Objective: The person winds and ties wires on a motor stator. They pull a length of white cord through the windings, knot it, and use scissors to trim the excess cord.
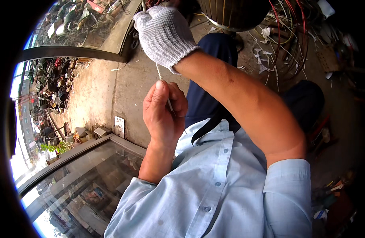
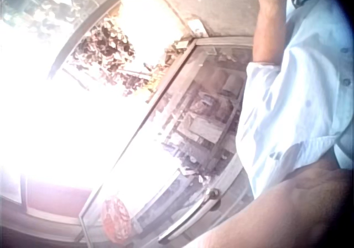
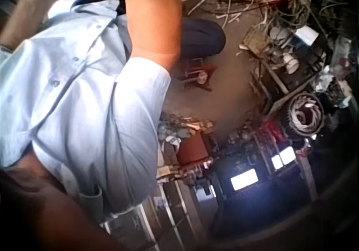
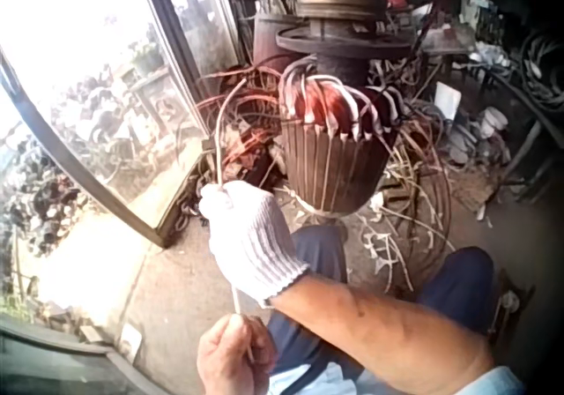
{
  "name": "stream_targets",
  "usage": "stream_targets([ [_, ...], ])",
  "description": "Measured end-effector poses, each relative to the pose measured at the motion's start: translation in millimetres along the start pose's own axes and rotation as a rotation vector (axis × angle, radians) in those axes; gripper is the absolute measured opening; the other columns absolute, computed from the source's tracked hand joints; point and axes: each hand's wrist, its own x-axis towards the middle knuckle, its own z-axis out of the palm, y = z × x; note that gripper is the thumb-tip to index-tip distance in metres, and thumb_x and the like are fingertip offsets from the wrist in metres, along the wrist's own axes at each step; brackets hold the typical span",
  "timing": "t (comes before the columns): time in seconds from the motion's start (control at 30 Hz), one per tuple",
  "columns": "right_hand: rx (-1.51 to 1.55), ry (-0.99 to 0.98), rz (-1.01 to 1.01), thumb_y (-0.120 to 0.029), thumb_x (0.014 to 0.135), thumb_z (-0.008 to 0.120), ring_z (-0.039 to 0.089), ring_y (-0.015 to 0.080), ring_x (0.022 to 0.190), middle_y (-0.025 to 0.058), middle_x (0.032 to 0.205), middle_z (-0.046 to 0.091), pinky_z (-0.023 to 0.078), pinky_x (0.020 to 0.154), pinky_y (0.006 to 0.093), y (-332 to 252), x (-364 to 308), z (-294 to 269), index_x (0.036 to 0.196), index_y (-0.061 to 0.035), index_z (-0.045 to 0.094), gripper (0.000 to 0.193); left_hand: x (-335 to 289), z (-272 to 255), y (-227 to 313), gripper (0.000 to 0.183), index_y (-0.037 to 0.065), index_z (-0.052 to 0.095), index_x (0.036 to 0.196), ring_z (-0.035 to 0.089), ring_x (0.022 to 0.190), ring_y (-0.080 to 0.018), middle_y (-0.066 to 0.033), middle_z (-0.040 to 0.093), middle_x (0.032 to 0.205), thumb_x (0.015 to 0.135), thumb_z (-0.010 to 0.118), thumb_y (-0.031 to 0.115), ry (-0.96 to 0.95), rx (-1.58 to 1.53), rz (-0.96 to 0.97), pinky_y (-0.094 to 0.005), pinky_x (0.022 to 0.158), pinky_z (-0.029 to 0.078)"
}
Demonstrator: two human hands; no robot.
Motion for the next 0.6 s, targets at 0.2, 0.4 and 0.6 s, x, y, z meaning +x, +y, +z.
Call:
stream_targets([
  [0.2,0.197,-0.182,0.365,-0.036,0.097,0.061,0.069,0.0425,0.074,0.024,0.077,0.069,0.054,0.068,0.0513,-18.8,-28.6,-2.6,0.086,-0.0014,0.07,0.038,1.5,-1.4,8.0,0.038,0.006,0.052,0.078,0.036,0.046,-0.0093,-0.0016,0.044,0.058,0.108,0.055,0.029,0.042,0.093,0.049,-0.0263,0.043,0.028],
  [0.4,-0.391,0.031,-0.375,-0.018,0.093,0.059,0.068,0.0374,0.069,0.0201,0.073,0.067,0.053,0.062,0.0484,39.9,42.3,34.4,0.084,-0.0031,0.069,0.019,-13.0,7.8,9.0,0.04,0.009,0.046,0.075,0.031,0.046,-0.0084,-0.0008,0.039,0.057,0.109,0.054,0.029,0.022,0.126,0.064,-0.0264,0.042,0.025],
  [0.6,-0.641,0.006,-0.28,-0.016,0.094,0.056,0.071,0.0368,0.072,0.0182,0.075,0.071,0.055,0.063,0.0482,71.6,97.3,32.1,0.085,-0.0058,0.071,0.021,-13.8,12.5,2.5,0.04,0.009,0.046,0.075,0.03,0.045,-0.0094,-0.0013,0.039,0.056,0.109,0.053,0.029,-0.007,0.074,-0.013,-0.0273,0.041,0.025],
])
